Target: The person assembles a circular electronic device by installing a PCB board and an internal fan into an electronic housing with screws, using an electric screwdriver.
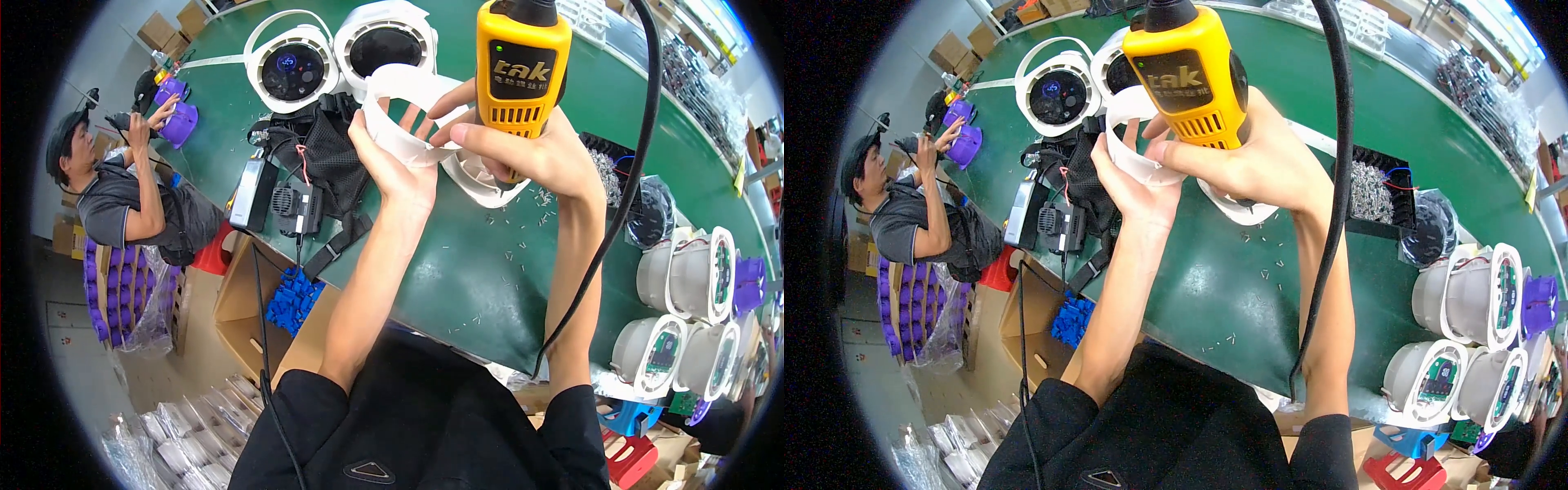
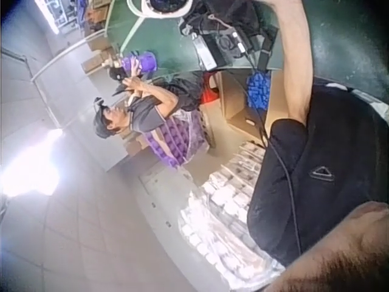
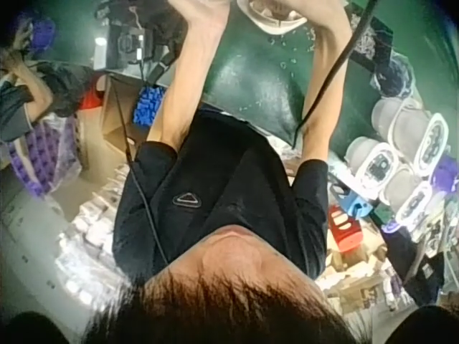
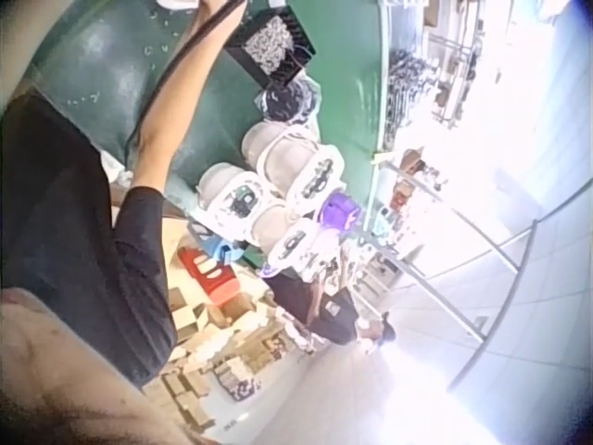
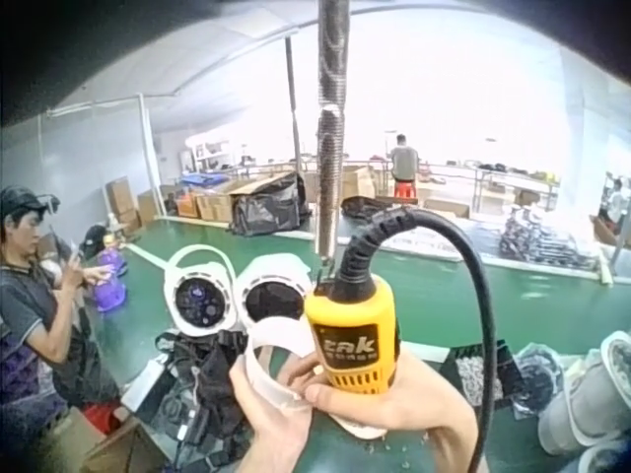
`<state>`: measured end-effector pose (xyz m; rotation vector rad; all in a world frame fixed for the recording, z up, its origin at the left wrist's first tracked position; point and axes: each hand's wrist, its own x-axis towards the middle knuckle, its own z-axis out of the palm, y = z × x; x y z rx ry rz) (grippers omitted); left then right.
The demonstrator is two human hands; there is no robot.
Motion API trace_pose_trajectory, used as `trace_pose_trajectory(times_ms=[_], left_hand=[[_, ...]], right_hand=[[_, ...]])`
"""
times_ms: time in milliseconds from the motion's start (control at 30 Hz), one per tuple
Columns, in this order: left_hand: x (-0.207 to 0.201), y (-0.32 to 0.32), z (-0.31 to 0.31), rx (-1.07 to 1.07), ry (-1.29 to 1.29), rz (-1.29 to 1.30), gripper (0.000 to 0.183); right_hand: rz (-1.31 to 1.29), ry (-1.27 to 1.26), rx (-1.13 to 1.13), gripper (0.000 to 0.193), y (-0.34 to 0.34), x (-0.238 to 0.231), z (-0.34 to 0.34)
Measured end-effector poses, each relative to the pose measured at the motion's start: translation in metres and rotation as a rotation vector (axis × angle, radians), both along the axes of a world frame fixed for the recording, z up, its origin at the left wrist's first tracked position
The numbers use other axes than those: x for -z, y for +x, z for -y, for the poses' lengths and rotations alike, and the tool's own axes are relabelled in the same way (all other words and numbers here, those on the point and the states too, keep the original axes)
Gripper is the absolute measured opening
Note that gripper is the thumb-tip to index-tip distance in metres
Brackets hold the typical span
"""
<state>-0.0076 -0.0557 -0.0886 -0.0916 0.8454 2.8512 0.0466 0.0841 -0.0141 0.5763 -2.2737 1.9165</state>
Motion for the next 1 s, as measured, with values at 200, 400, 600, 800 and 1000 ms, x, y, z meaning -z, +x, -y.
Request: trace_pose_trajectory(times_ms=[200, 400, 600, 800, 1000], left_hand=[[0.014, -0.014, -0.001, -0.063, 0.043, 0.005, 0.077], [-0.004, -0.019, 0.002, 0.079, -0.371, -0.103, 0.068], [-0.028, -0.033, -0.014, 0.178, -0.716, -0.623, 0.058], [-0.048, -0.031, -0.028, 0.338, -1.067, -0.814, 0.054], [-0.043, -0.054, -0.009, 0.461, -0.727, -0.317, 0.068]], right_hand=[[0.002, -0.020, -0.029, 0.037, 0.004, -0.007, -0.001], [-0.039, -0.048, 0.124, 0.033, 0.014, -0.015, -0.026], [-0.073, -0.056, 0.285, 0.042, 0.035, -0.028, -0.063], [-0.122, -0.109, 0.319, 0.042, 0.045, -0.027, -0.081], [-0.099, -0.083, 0.313, 0.040, 0.046, -0.029, -0.078]])
